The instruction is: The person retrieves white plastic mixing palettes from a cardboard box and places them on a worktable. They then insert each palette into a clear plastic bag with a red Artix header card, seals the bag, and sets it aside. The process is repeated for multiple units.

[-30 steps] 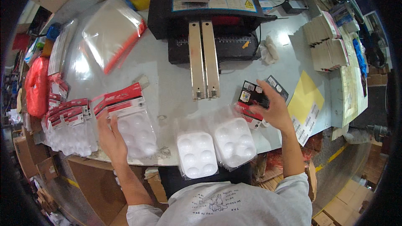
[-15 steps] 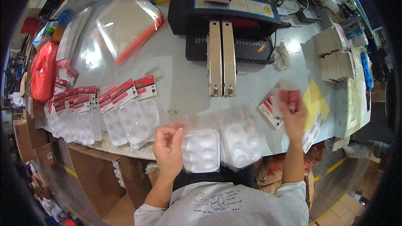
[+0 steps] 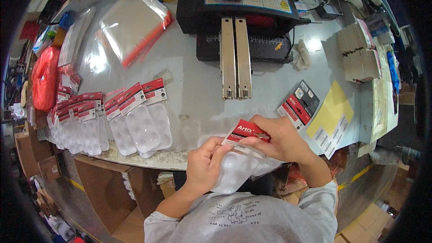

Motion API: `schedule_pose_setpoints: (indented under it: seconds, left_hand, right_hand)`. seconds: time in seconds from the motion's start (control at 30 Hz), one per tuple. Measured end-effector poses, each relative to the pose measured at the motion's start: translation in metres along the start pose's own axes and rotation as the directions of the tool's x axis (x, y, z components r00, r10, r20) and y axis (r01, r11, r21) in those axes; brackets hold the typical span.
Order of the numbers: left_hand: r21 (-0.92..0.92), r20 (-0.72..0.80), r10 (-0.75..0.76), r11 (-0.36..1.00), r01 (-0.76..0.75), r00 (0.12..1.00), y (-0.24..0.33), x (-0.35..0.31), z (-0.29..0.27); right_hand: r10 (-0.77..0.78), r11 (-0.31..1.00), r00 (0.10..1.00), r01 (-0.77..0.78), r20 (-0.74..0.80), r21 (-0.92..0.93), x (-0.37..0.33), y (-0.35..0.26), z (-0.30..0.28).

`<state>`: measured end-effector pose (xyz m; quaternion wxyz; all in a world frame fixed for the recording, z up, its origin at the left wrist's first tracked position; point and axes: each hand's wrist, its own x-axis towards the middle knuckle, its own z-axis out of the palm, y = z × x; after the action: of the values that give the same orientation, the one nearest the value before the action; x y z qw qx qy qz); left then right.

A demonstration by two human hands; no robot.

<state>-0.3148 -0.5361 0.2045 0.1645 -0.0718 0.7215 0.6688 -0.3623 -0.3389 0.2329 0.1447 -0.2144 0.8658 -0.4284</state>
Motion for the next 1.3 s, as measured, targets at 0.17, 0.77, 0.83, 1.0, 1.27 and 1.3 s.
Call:
schedule_pose_setpoints:
  seconds: [0.17,0.77,0.83,1.0,1.27,1.3]
  left_hand:
    - [0.161,-0.02,0.099,0.982,-0.095,0.995,-0.006,-0.003,0.002]
    - [0.234,-0.24,0.105,0.971,-0.048,0.965,-0.019,0.007,-0.009]
    - [0.341,-0.207,0.103,0.94,-0.027,0.973,-0.015,0.019,-0.01]
    - [0.426,-0.226,0.163,0.903,-0.053,0.96,-0.019,0.069,-0.004]
    - [0.331,-0.268,0.091,0.944,0.003,0.959,-0.027,0.085,0.002]
    - [0.31,-0.255,0.086,0.951,-0.003,0.963,-0.03,0.084,0.002]
  right_hand:
    - [-0.058,0.994,0.998,0.057,-0.003,-0.095,0.001,0.004,0.0]
    - [0.504,0.466,0.825,-0.51,0.256,0.723,-0.034,0.025,0.025]
    - [0.528,0.437,0.796,-0.555,0.298,0.708,-0.024,0.029,0.024]
    - [0.631,0.388,0.774,-0.382,0.061,0.839,0.014,0.049,0.03]
    - [0.634,0.448,0.773,-0.338,-0.027,0.828,0.019,0.063,0.036]
    - [0.588,0.466,0.808,-0.29,-0.048,0.836,0.019,0.064,0.038]
